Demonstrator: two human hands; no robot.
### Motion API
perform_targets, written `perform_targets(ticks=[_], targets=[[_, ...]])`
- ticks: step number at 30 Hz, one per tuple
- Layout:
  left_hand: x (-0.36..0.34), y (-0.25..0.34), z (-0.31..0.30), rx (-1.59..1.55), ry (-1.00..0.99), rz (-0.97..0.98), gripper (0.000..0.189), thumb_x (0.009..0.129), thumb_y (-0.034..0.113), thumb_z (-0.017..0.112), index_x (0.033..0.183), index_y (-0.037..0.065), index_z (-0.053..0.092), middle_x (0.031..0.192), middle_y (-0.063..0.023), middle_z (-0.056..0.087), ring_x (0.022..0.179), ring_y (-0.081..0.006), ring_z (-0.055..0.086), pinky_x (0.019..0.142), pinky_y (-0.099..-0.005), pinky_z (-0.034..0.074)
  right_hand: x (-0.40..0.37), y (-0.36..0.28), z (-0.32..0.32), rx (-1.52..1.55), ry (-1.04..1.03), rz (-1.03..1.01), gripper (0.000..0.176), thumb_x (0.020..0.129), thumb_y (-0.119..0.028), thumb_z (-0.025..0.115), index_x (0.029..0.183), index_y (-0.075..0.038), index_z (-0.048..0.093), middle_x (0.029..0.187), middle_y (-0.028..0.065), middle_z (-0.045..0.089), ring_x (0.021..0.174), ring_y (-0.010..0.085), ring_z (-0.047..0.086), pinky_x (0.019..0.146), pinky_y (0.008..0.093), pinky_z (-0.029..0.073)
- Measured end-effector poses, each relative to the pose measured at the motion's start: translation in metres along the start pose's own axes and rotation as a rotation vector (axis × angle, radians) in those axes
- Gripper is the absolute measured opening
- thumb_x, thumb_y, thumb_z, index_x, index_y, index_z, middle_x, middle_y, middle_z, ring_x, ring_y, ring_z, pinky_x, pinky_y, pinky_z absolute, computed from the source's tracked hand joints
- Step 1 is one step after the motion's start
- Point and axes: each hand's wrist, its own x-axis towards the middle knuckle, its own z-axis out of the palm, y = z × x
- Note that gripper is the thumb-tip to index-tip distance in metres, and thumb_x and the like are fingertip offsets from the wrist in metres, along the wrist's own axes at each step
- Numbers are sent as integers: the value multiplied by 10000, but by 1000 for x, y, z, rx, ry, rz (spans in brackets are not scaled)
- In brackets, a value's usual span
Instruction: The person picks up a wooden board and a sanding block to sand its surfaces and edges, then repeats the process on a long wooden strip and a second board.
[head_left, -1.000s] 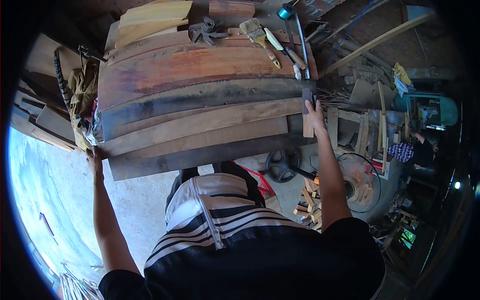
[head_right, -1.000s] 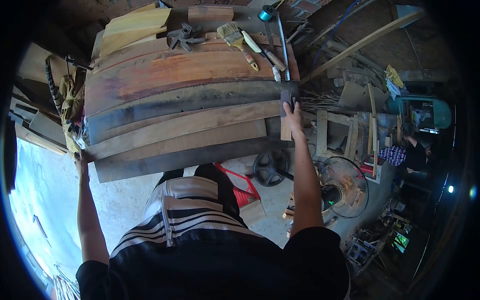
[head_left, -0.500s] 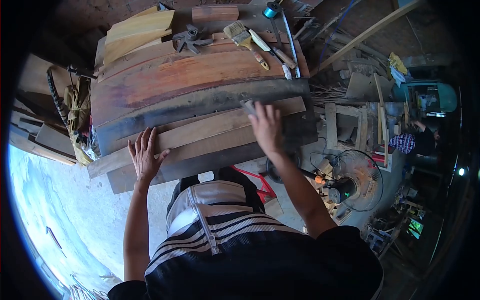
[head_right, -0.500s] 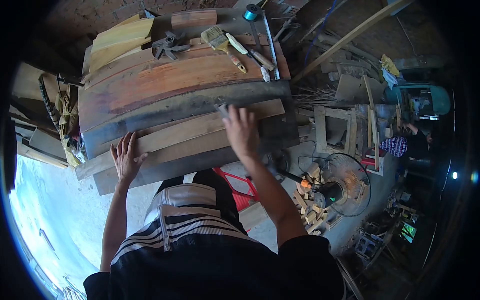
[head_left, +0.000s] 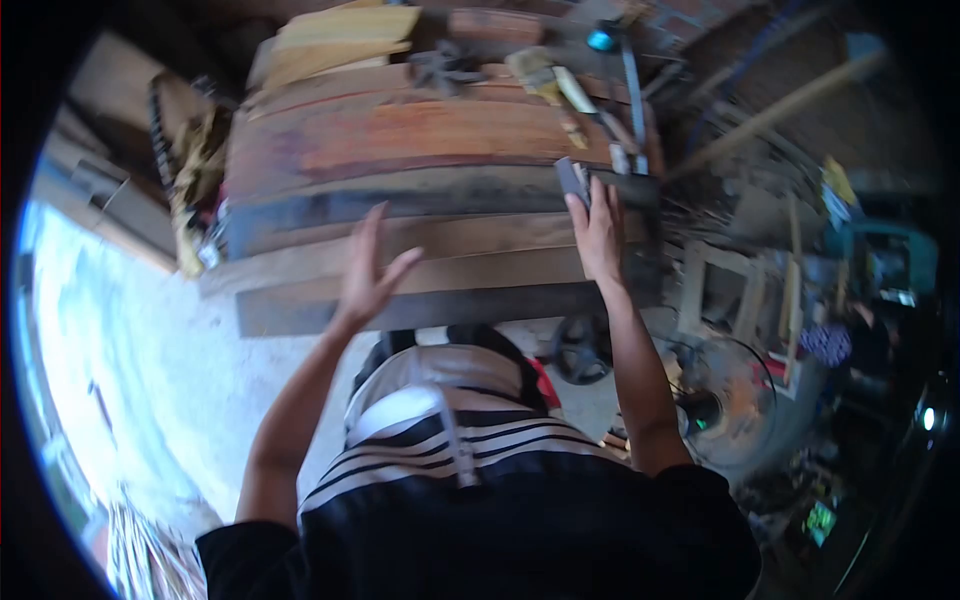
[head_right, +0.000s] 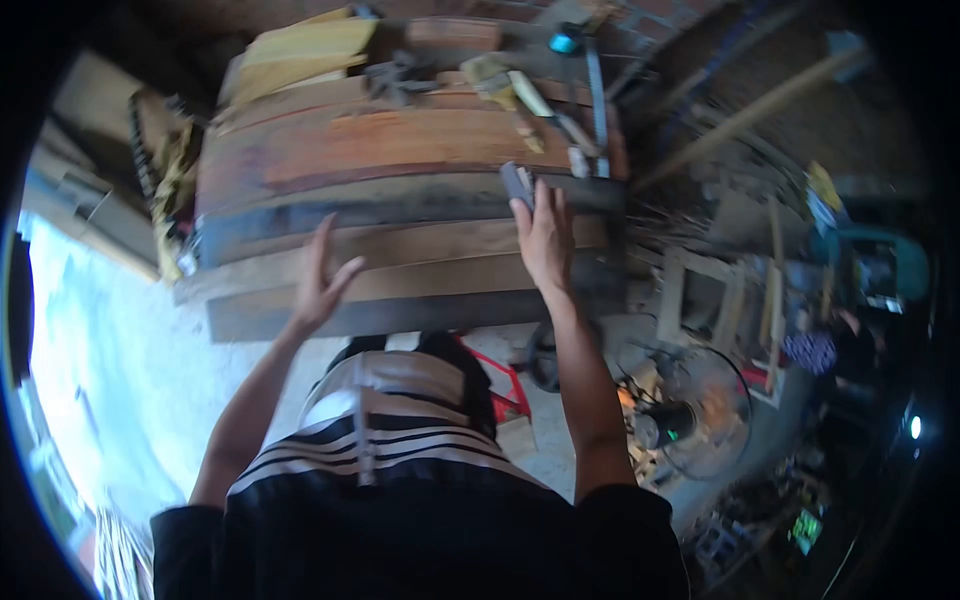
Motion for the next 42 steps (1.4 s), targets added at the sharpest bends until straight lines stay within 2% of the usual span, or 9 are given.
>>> perform_targets(ticks=[3, 5, 8, 14, 22, 27, 35, 39, 42], targets=[[19, 54, 56, -886, -10, -398, 824, 959, 462, 665, 1563, 113, 226, 1394, -164, 442, 1282, -272, 467, 1083, -411, 398, -28, -102, 31, 187, -219, -378, 433, 943, -209, 655, 1321, -44, 521, 1153, 169, 551, 1060, 399, 567, 844, 484, 509], [39, 61, 84, -1239, 390, -569, 611, 912, 366, 752, 1344, 142, 383, 1195, -117, 535, 1064, -219, 552, 894, -410, 507, -45, -137, 38, 107, -319, -397, 513, 928, -166, 668, 1382, -20, 477, 1183, 170, 551, 1128, 389, 556, 875, 467, 514], [51, 19, 80, -1347, 500, -675, 465, 912, 319, 758, 1190, 155, 424, 1042, -73, 573, 930, -190, 585, 816, -383, 528, -53, -137, 28, 382, -369, -394, 642, 944, -232, 654, 1485, -19, 382, 1247, 205, 532, 1182, 397, 551, 897, 460, 518], [43, 22, 88, -1260, 506, -585, 293, 962, 334, 696, 1002, 117, 504, 852, -34, 579, 800, -163, 583, 724, -348, 488, -81, -109, 28, 190, -450, -397, 722, 1011, -363, 561, 1580, -66, 229, 1309, 316, 481, 1124, 490, 585, 895, 499, 525], [27, 35, 65, -1231, 394, -488, 361, 944, 414, 713, 1029, 120, 521, 934, -36, 591, 861, -160, 578, 800, -334, 488, -76, -126, 27, 307, -521, -261, 786, 993, -321, 597, 1585, -34, 167, 1428, 373, 395, 1240, 561, 494, 949, 548, 491], [18, 38, 58, -1544, 312, -551, 424, 934, 504, 694, 1043, 137, 511, 948, -44, 564, 928, -168, 562, 807, -370, 497, -72, -128, 28, 297, -485, -279, 842, 942, -193, 671, 1582, -18, 153, 1298, 318, 473, 1154, 524, 552, 912, 505, 515], [6, 57, 48, -1272, 180, -677, 482, 937, 526, 681, 1143, 114, 542, 1061, -61, 575, 1023, -205, 569, 911, -429, 493, -74, -137, 21, 478, -493, -191, 891, 893, -215, 738, 1572, -22, 195, 1351, 272, 450, 1240, 472, 510, 987, 491, 472], [-2, 61, 33, -1604, -147, -543, 485, 998, 509, 526, 1277, 112, 555, 1209, -80, 614, 1182, -254, 570, 1078, -447, 415, -67, -119, 36, 621, -547, -214, 854, 903, -257, 742, 1564, -44, 246, 1406, 261, 459, 1286, 422, 510, 1014, 449, 461], [-6, 34, 49, -1600, -100, -562, 475, 1035, 415, 450, 1372, 88, 516, 1283, -78, 602, 1219, -259, 548, 1092, -435, 391, -67, -114, 46, 709, -484, -195, 777, 943, -305, 710, 1549, -60, 290, 1373, 241, 515, 1245, 360, 559, 1000, 421, 466]])
